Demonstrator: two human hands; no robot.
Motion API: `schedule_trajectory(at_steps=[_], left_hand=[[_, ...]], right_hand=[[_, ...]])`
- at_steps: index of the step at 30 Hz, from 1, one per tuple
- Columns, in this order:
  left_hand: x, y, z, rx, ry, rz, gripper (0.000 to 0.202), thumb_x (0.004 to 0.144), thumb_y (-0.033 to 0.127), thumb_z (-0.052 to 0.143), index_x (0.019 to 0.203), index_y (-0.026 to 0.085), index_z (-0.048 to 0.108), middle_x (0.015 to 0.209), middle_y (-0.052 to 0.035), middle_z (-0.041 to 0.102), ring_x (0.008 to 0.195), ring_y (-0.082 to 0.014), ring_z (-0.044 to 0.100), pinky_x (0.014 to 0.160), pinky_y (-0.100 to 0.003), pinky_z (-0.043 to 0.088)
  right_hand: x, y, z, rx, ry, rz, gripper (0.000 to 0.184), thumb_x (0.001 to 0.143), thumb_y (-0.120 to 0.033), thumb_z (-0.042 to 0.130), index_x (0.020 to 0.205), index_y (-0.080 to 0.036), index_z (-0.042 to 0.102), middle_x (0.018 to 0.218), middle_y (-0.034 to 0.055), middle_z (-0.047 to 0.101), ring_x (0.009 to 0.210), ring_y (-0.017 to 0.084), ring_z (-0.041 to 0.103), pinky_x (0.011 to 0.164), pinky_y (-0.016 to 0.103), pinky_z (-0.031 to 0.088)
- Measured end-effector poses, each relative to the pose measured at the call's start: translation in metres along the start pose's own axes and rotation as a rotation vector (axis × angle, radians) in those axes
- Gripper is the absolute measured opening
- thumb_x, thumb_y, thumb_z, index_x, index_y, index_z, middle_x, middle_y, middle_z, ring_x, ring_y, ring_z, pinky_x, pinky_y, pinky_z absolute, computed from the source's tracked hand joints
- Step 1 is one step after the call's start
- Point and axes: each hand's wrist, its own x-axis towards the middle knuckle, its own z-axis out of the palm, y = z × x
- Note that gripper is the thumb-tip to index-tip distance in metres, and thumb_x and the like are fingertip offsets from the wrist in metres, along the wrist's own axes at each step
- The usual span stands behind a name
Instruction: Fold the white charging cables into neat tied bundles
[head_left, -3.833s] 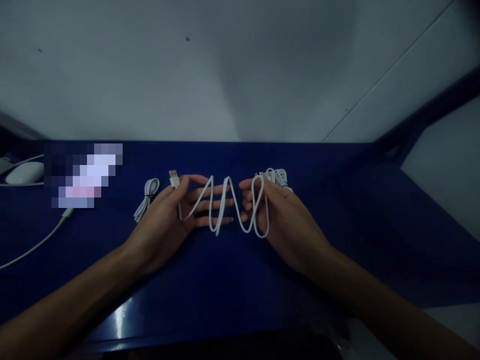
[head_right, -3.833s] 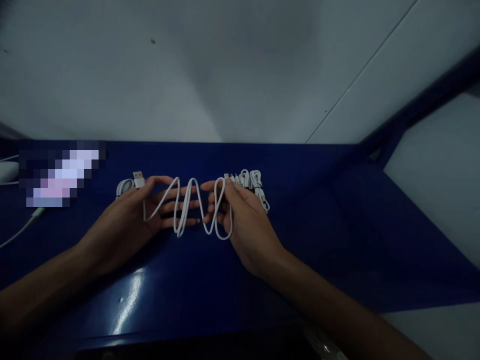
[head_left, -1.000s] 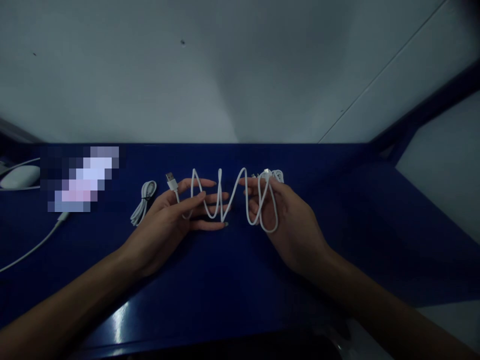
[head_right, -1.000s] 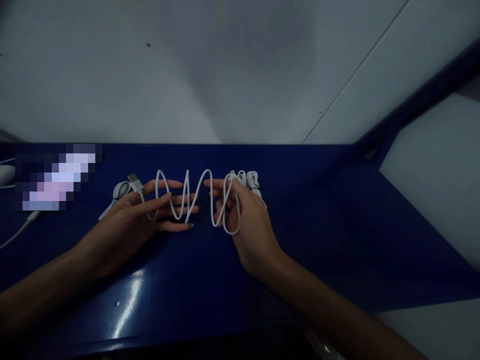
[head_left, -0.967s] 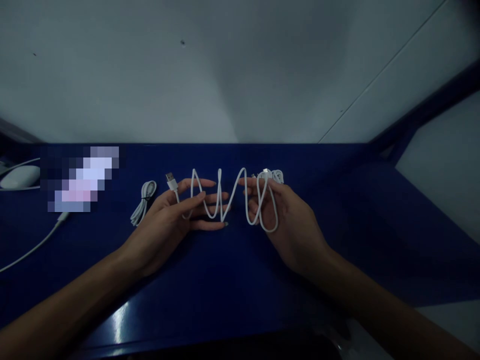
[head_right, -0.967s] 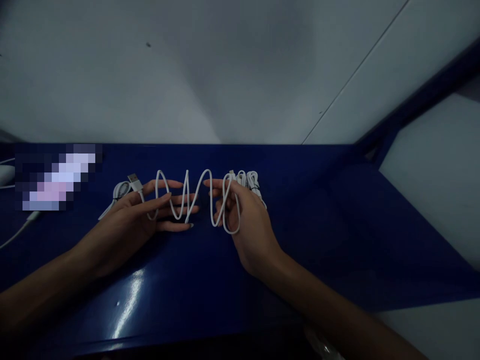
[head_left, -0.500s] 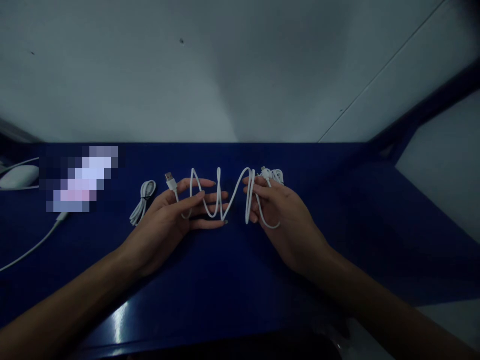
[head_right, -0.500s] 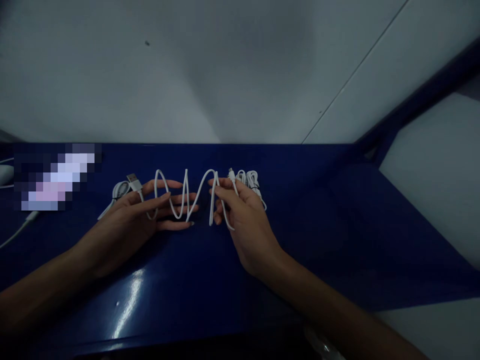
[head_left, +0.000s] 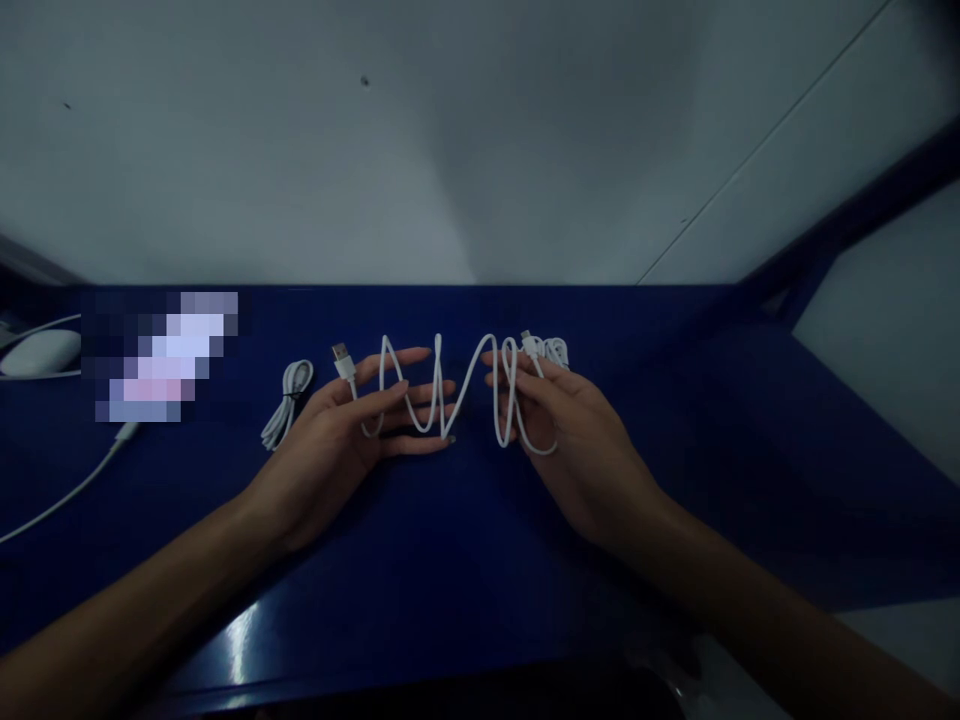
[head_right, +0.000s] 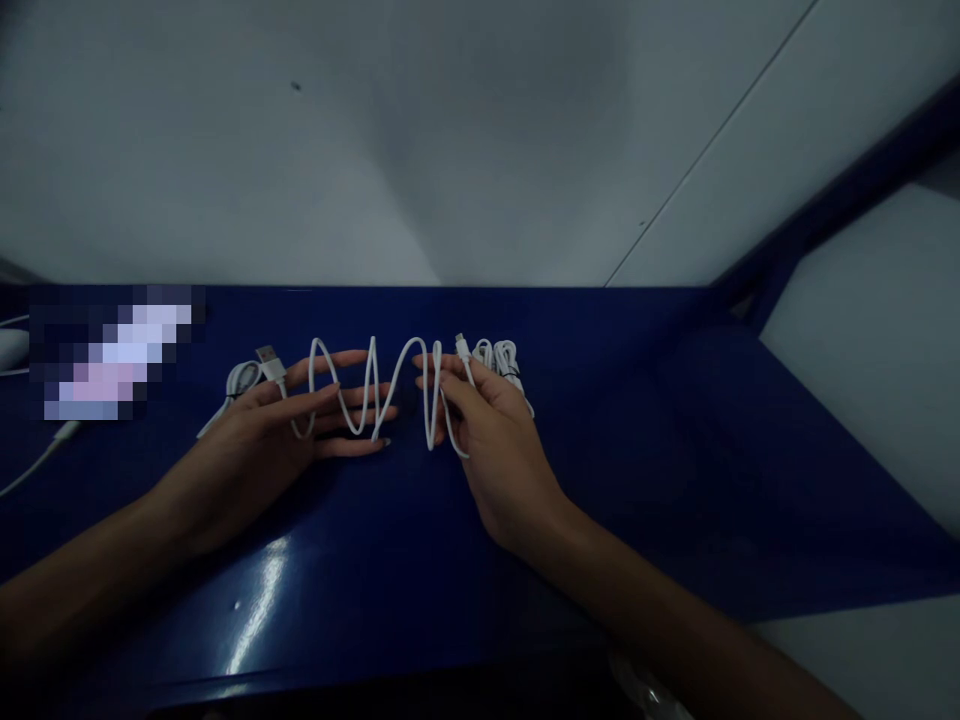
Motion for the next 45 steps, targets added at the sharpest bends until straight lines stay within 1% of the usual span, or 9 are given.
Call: schedule_trajectory(at_steps=[5,9,15,21,26,31,35,38,45], left_hand=[[0.0,0.0,0.001,-0.014,-0.014,0.002,0.035,0.104,0.024,0.071,0.139,0.022,0.075,0.133,-0.018,0.08,0.129,-0.0385,0.075,0.096,-0.049,0.071],[-0.001,0.001,0.002,-0.021,-0.016,-0.008,0.036,0.105,0.025,0.069,0.141,0.022,0.074,0.132,-0.0186,0.08,0.129,-0.0388,0.075,0.094,-0.047,0.072],[-0.002,0.003,0.003,-0.052,-0.047,-0.021,0.044,0.104,0.025,0.068,0.149,0.023,0.069,0.134,-0.018,0.08,0.129,-0.0385,0.075,0.096,-0.048,0.071],[-0.003,0.005,0.004,-0.09,-0.085,-0.038,0.046,0.108,0.033,0.063,0.153,0.025,0.064,0.143,-0.019,0.075,0.131,-0.0416,0.073,0.102,-0.058,0.067],[-0.005,0.009,0.009,-0.123,-0.036,-0.031,0.05,0.111,0.043,0.057,0.159,0.027,0.056,0.142,-0.0204,0.074,0.129,-0.0433,0.074,0.103,-0.066,0.064],[-0.003,0.007,0.008,-0.105,-0.024,-0.008,0.041,0.112,0.041,0.055,0.149,0.025,0.063,0.149,-0.0187,0.071,0.136,-0.0426,0.069,0.107,-0.065,0.062],[-0.001,0.002,0.002,-0.064,-0.034,0.009,0.031,0.11,0.033,0.061,0.139,0.022,0.068,0.148,-0.0188,0.071,0.135,-0.0416,0.07,0.101,-0.059,0.067],[0.0,0.001,0.001,-0.059,-0.035,0.003,0.027,0.111,0.032,0.06,0.134,0.021,0.069,0.147,-0.0195,0.072,0.135,-0.0415,0.07,0.099,-0.057,0.068],[0.002,0.0,-0.001,-0.071,-0.043,0.019,0.029,0.112,0.036,0.053,0.128,0.018,0.069,0.142,-0.0226,0.074,0.129,-0.0427,0.073,0.1,-0.064,0.066]], right_hand=[[-0.002,-0.003,0.003,-0.016,0.048,-0.019,0.018,0.106,-0.039,0.068,0.106,-0.028,0.082,0.107,0.0034,0.075,0.081,0.017,0.061,0.074,0.033,0.05],[-0.002,-0.003,0.004,0.022,0.057,-0.023,0.021,0.108,-0.04,0.066,0.105,-0.027,0.082,0.109,0.0043,0.077,0.091,0.019,0.068,0.077,0.033,0.053],[-0.001,-0.001,0.004,0.064,0.017,-0.06,0.026,0.111,-0.042,0.062,0.106,-0.027,0.083,0.115,0.0047,0.078,0.112,0.023,0.073,0.103,0.037,0.056],[-0.002,-0.001,0.005,0.056,-0.006,-0.065,0.028,0.111,-0.045,0.061,0.108,-0.027,0.083,0.125,0.0067,0.079,0.126,0.026,0.072,0.111,0.042,0.057],[-0.002,-0.003,0.006,0.087,-0.007,-0.043,0.028,0.112,-0.042,0.059,0.111,-0.026,0.082,0.131,0.0081,0.079,0.13,0.027,0.072,0.115,0.046,0.057],[-0.003,-0.006,0.007,0.118,-0.003,-0.035,0.028,0.112,-0.039,0.059,0.111,-0.024,0.082,0.126,0.0099,0.081,0.127,0.027,0.074,0.116,0.045,0.057],[-0.004,-0.004,0.005,0.108,-0.009,-0.027,0.028,0.112,-0.04,0.059,0.114,-0.025,0.082,0.129,0.0089,0.08,0.127,0.027,0.074,0.116,0.046,0.057],[-0.003,-0.004,0.004,0.102,0.005,-0.027,0.029,0.112,-0.039,0.058,0.115,-0.025,0.082,0.13,0.0088,0.08,0.127,0.027,0.075,0.115,0.045,0.057],[-0.002,-0.006,0.005,0.067,0.05,-0.028,0.03,0.112,-0.04,0.058,0.114,-0.024,0.084,0.128,0.0083,0.081,0.126,0.026,0.075,0.108,0.04,0.059]])
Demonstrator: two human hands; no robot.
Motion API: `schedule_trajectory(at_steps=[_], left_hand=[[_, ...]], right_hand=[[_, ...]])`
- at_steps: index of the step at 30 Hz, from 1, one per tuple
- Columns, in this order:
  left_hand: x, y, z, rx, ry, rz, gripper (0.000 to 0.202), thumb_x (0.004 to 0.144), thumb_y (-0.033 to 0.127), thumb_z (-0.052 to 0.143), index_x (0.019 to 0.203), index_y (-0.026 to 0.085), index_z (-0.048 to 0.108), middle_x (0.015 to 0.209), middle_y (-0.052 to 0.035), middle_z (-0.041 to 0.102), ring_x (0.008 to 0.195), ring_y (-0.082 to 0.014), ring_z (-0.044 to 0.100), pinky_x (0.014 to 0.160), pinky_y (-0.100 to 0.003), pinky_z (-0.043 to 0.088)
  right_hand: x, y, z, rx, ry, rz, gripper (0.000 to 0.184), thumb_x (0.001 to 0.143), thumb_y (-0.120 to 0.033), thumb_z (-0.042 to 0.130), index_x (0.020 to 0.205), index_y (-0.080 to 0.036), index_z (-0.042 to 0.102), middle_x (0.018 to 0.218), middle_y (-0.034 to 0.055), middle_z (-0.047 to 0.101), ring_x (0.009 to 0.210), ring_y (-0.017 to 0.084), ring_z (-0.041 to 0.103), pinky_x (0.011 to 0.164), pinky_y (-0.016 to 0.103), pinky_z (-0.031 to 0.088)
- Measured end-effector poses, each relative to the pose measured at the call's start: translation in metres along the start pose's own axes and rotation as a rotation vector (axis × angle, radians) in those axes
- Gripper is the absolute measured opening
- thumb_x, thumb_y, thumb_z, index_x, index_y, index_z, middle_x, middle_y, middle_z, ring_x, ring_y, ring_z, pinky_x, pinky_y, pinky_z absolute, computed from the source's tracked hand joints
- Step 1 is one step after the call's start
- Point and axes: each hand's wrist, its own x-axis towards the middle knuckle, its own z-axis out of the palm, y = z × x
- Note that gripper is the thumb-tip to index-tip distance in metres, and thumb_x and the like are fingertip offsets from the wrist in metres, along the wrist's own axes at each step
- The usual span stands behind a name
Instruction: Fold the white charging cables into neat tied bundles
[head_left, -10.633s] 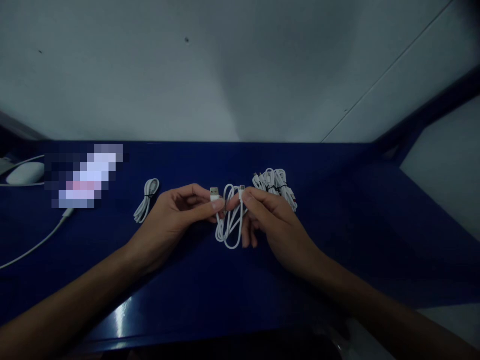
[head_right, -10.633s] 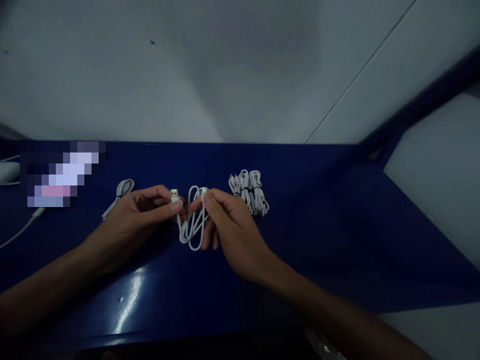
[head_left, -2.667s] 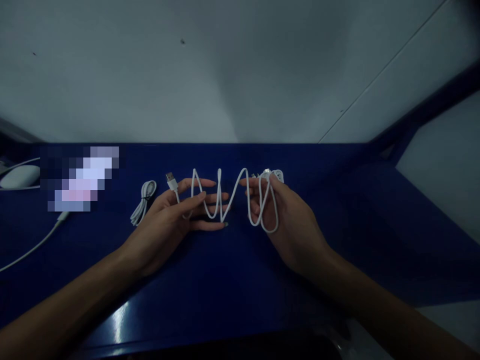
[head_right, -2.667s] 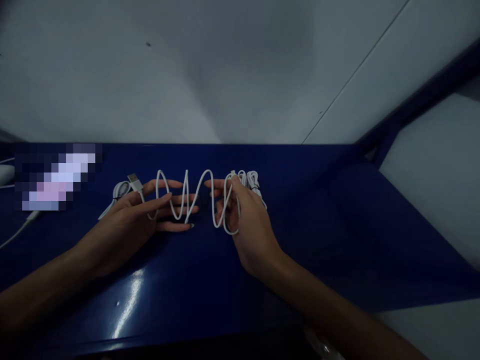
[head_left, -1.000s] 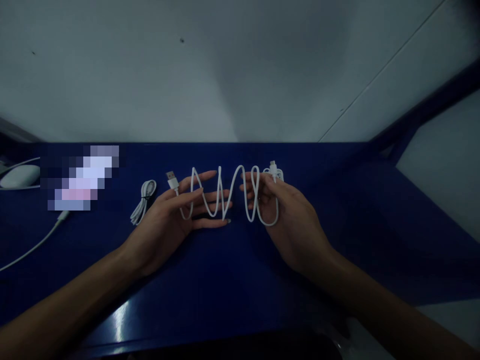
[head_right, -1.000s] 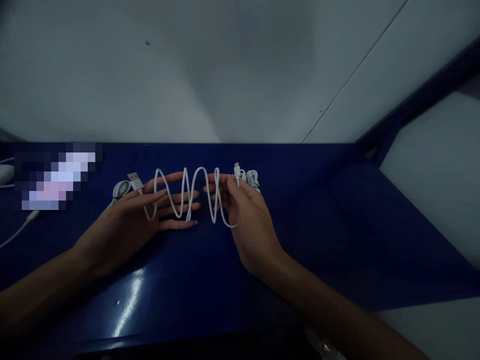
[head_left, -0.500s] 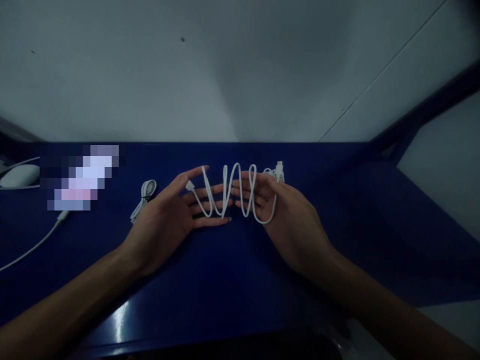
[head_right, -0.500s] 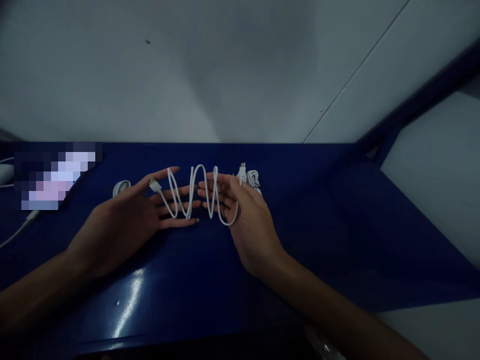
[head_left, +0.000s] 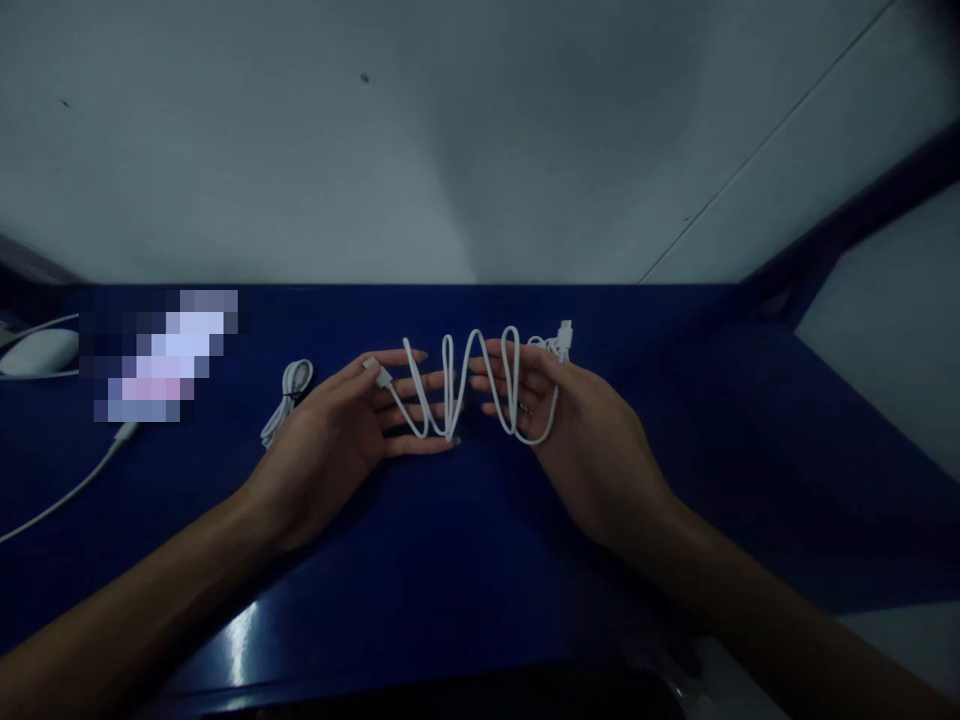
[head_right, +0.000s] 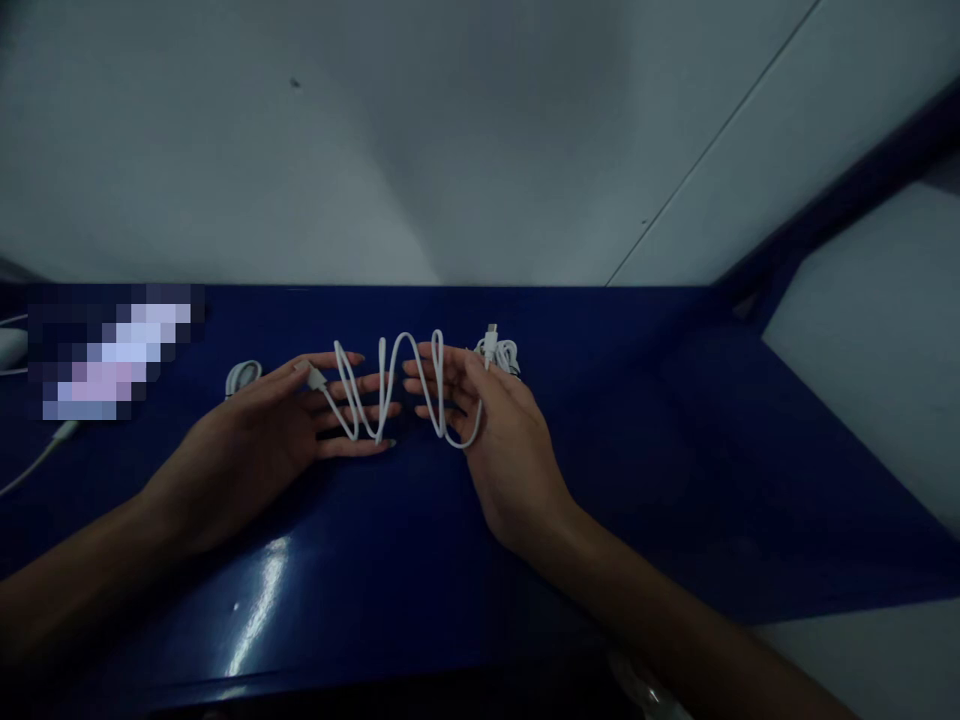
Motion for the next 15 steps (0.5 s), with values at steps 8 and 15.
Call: schedule_trajectory(at_steps=[8,15], left_hand=[[0.0,-0.0016,-0.0058,-0.043,-0.022,-0.019,0.026,0.11,0.036,0.057,0.116,0.016,0.073,0.14,-0.0228,0.075,0.134,-0.045,0.07,0.099,-0.063,0.066],[0.0008,-0.0021,-0.0066,-0.046,-0.022,-0.025,0.028,0.111,0.037,0.055,0.115,0.016,0.072,0.138,-0.0245,0.076,0.13,-0.0442,0.073,0.097,-0.062,0.067]], right_hand=[[0.0007,0.0021,-0.0024,0.026,0.025,-0.055,0.03,0.112,-0.037,0.058,0.112,-0.025,0.085,0.125,0.0071,0.081,0.121,0.025,0.075,0.1,0.037,0.059],[0.0011,0.0039,-0.0043,0.047,0.031,-0.086,0.03,0.112,-0.04,0.059,0.114,-0.025,0.085,0.127,0.0059,0.081,0.121,0.024,0.075,0.098,0.036,0.06]])
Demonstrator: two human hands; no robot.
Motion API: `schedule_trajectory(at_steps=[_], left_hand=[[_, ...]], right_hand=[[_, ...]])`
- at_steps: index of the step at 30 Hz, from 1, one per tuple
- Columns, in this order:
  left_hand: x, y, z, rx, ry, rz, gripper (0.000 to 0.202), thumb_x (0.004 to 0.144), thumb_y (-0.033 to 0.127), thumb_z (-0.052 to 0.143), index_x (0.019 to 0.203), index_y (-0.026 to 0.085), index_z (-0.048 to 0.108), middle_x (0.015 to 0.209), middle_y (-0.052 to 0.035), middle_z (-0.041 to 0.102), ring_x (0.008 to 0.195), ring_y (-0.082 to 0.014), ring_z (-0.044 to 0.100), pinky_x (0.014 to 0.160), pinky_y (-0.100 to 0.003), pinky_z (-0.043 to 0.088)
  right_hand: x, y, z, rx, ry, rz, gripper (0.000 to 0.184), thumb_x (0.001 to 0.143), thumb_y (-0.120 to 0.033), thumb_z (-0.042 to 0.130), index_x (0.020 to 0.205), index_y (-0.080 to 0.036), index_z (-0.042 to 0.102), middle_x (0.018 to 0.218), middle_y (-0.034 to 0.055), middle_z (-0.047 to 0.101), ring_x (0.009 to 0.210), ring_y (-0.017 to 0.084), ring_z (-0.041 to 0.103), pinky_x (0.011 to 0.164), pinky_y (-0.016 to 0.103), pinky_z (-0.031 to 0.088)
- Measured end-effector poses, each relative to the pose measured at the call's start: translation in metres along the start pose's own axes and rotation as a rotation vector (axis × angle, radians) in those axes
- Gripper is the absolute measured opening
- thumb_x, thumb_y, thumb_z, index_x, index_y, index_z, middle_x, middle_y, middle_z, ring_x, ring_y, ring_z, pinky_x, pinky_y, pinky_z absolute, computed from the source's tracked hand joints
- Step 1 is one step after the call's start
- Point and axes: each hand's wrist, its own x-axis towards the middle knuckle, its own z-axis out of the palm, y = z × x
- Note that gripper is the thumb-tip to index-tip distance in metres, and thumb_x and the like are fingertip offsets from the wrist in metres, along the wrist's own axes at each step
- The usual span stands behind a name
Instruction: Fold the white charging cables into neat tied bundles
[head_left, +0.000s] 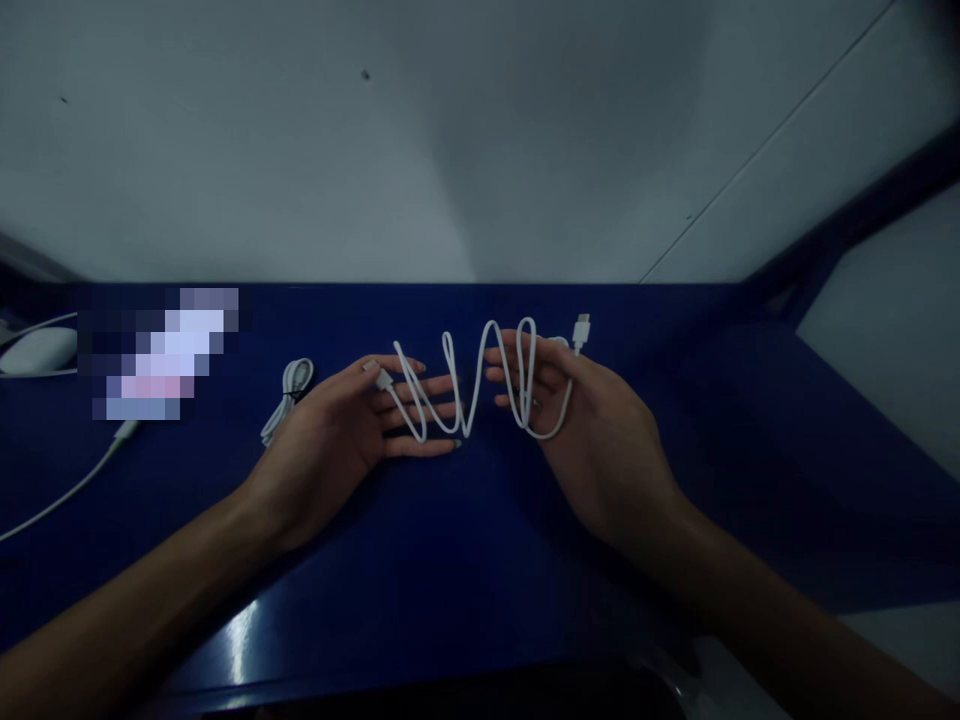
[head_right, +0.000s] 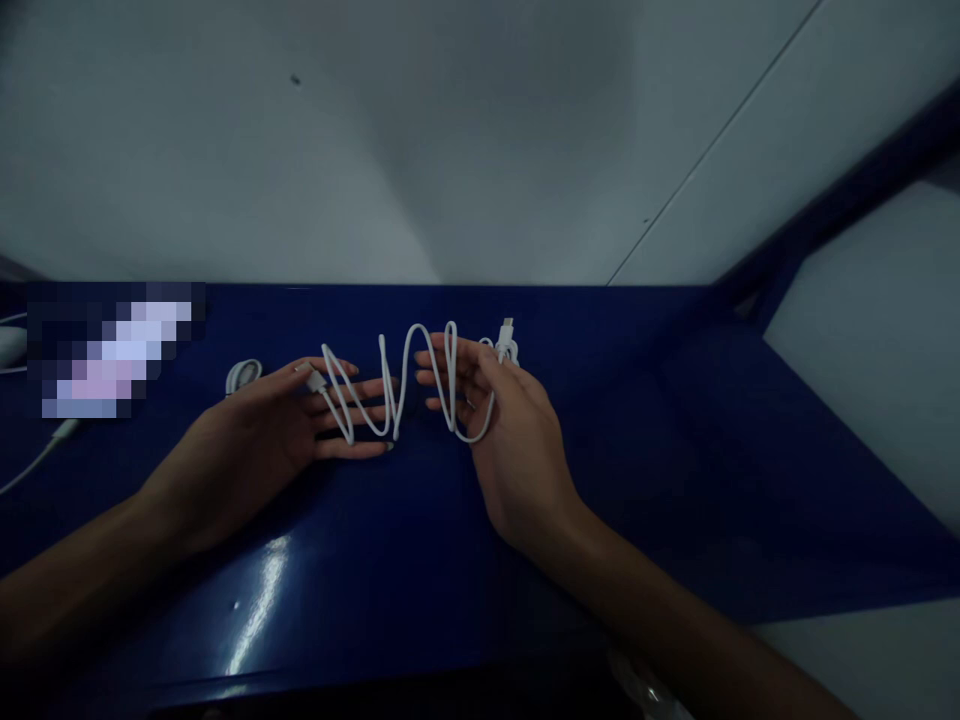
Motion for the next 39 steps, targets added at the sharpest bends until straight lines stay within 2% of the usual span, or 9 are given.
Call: schedule_trajectory(at_steps=[9,20,30,39], left_hand=[[-0.0006,0.0014,0.0015,0.026,0.017,-0.029,0.033,0.113,0.04,0.05,0.11,0.014,0.071,0.139,-0.025,0.076,0.13,-0.0444,0.073,0.097,-0.06,0.067],[-0.0008,0.0,-0.0012,0.068,0.012,-0.023,0.037,0.111,0.046,0.055,0.124,0.017,0.074,0.145,-0.0219,0.073,0.13,-0.0435,0.073,0.1,-0.059,0.066],[-0.0013,0.0001,-0.0006,0.096,0.017,-0.013,0.039,0.111,0.047,0.055,0.128,0.018,0.074,0.146,-0.0203,0.073,0.131,-0.0426,0.072,0.098,-0.054,0.066],[-0.0029,0.0021,0.0058,0.123,-0.02,0.004,0.032,0.109,0.034,0.065,0.135,0.017,0.075,0.149,-0.0208,0.072,0.132,-0.0398,0.073,0.091,-0.045,0.069]], right_hand=[[0.0007,-0.0026,0.0031,-0.009,0.037,0.023,0.03,0.112,-0.037,0.057,0.111,-0.024,0.084,0.127,0.0072,0.081,0.122,0.026,0.075,0.102,0.041,0.06],[-0.0001,-0.0032,0.0041,0.011,0.023,0.047,0.03,0.112,-0.035,0.057,0.111,-0.023,0.084,0.129,0.0081,0.082,0.126,0.028,0.075,0.11,0.045,0.06],[-0.0004,-0.0022,0.0018,0.017,-0.029,0.077,0.03,0.112,-0.037,0.056,0.113,-0.022,0.083,0.129,0.0087,0.082,0.13,0.028,0.074,0.113,0.045,0.059],[-0.0012,-0.0059,0.0051,0.011,-0.02,0.107,0.028,0.106,-0.045,0.067,0.113,-0.023,0.082,0.132,0.0105,0.08,0.134,0.031,0.072,0.119,0.049,0.055]])
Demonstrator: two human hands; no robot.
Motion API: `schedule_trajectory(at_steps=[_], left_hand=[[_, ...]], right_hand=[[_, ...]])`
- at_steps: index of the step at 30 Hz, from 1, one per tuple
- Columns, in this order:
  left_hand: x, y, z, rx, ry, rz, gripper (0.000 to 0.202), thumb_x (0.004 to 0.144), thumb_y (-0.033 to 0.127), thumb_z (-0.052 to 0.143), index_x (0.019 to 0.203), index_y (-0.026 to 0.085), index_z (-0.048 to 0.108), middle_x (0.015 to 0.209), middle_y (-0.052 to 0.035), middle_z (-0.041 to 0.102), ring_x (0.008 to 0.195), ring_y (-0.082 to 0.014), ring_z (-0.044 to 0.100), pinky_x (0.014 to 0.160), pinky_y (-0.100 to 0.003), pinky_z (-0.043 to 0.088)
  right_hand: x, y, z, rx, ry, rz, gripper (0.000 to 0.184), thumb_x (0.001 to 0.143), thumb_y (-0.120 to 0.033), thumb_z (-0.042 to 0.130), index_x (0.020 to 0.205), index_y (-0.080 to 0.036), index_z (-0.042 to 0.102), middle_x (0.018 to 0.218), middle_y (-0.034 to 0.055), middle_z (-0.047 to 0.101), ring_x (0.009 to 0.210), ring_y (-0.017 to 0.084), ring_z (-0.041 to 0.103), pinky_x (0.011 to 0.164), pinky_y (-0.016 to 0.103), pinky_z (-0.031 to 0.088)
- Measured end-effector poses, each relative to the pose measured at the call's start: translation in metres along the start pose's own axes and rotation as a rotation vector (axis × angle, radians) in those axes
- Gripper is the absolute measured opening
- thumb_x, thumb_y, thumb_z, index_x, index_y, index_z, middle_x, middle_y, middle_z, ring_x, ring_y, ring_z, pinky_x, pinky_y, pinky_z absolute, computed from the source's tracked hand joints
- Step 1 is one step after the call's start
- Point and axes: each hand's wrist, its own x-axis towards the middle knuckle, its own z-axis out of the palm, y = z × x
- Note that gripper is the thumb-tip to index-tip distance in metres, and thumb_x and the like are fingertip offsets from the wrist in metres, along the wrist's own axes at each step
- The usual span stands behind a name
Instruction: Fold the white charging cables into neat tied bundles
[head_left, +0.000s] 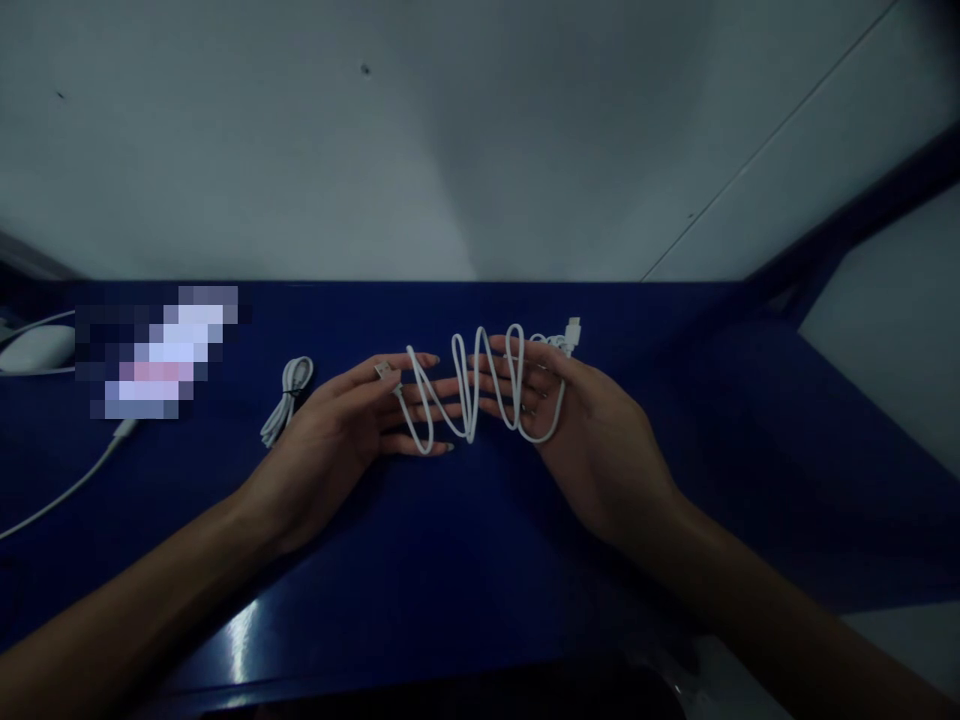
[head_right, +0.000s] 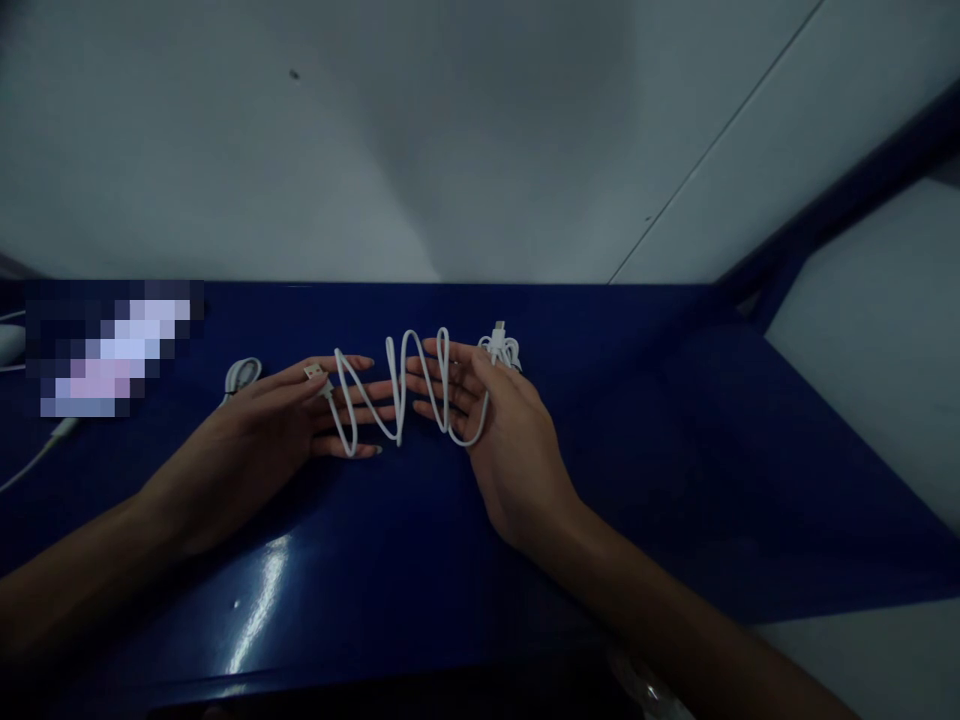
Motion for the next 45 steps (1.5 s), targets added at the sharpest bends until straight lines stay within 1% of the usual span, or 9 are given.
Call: schedule_trajectory(at_steps=[4,10,21,24,31,36,38,42,45], left_hand=[[0.0,-0.001,0.001,0.02,-0.005,0.001,0.034,0.107,0.03,0.069,0.138,0.02,0.074,0.152,-0.019,0.071,0.135,-0.0392,0.071,0.091,-0.044,0.069],[0.0,-0.003,0.001,0.025,0.026,0.014,0.039,0.109,0.034,0.066,0.146,0.022,0.07,0.151,-0.019,0.071,0.135,-0.0394,0.071,0.093,-0.044,0.069],[0.0,-0.004,0.0,0.03,0.007,0.03,0.042,0.111,0.037,0.064,0.152,0.027,0.066,0.152,-0.0169,0.071,0.133,-0.0364,0.072,0.097,-0.043,0.066],[0.0,-0.004,-0.001,0.025,-0.007,0.031,0.043,0.111,0.037,0.064,0.153,0.027,0.066,0.154,-0.0169,0.07,0.136,-0.0378,0.071,0.098,-0.044,0.066],[-0.001,-0.003,0.001,0.028,-0.061,0.01,0.045,0.112,0.038,0.062,0.155,0.028,0.066,0.158,-0.0156,0.066,0.141,-0.0395,0.067,0.102,-0.046,0.066],[-0.001,0.0,0.006,0.025,-0.069,-0.005,0.047,0.112,0.039,0.061,0.158,0.031,0.063,0.157,-0.0148,0.067,0.141,-0.0403,0.067,0.1,-0.048,0.066],[-0.001,0.0,0.006,0.016,-0.067,0.001,0.047,0.112,0.038,0.061,0.159,0.032,0.062,0.156,-0.0145,0.068,0.141,-0.0396,0.067,0.102,-0.049,0.064],[-0.002,-0.003,0.005,-0.02,-0.089,0.029,0.046,0.113,0.036,0.061,0.159,0.031,0.062,0.156,-0.0136,0.069,0.14,-0.0369,0.067,0.116,-0.053,0.056],[-0.002,-0.004,0.003,-0.018,-0.095,0.043,0.045,0.113,0.036,0.06,0.158,0.031,0.063,0.155,-0.013,0.069,0.142,-0.0359,0.066,0.12,-0.054,0.052]], right_hand=[[0.0,-0.001,0.001,-0.025,-0.015,-0.014,0.03,0.107,-0.045,0.065,0.116,-0.024,0.083,0.132,0.0104,0.081,0.134,0.031,0.072,0.12,0.051,0.054],[0.0,0.002,-0.002,-0.041,-0.07,-0.031,0.032,0.11,-0.044,0.059,0.119,-0.025,0.084,0.139,0.0078,0.079,0.139,0.03,0.069,0.123,0.049,0.051],[-0.002,0.0,-0.002,-0.075,-0.068,-0.018,0.033,0.11,-0.043,0.057,0.119,-0.026,0.084,0.14,0.008,0.078,0.137,0.03,0.069,0.121,0.049,0.053],[-0.001,0.001,-0.003,-0.081,-0.065,-0.026,0.031,0.108,-0.044,0.061,0.117,-0.027,0.085,0.14,0.0074,0.078,0.14,0.031,0.067,0.119,0.049,0.054],[0.001,0.004,-0.004,-0.052,-0.076,-0.035,0.026,0.106,-0.043,0.066,0.113,-0.028,0.086,0.136,0.0045,0.079,0.142,0.031,0.065,0.121,0.048,0.051],[-0.001,-0.001,-0.001,-0.089,-0.068,-0.02,0.031,0.109,-0.044,0.061,0.114,-0.026,0.086,0.129,0.0072,0.081,0.133,0.032,0.07,0.121,0.053,0.049],[-0.002,-0.002,-0.001,-0.115,-0.078,-0.013,0.033,0.109,-0.046,0.06,0.115,-0.027,0.086,0.13,0.0073,0.08,0.131,0.033,0.07,0.12,0.054,0.05],[-0.001,0.003,-0.005,-0.164,-0.147,-0.016,0.034,0.11,-0.048,0.058,0.117,-0.03,0.086,0.131,0.0062,0.08,0.131,0.032,0.069,0.119,0.054,0.05],[-0.001,0.008,-0.009,-0.216,-0.205,-0.02,0.037,0.11,-0.055,0.058,0.123,-0.033,0.085,0.131,0.0055,0.08,0.128,0.031,0.07,0.119,0.054,0.048]])
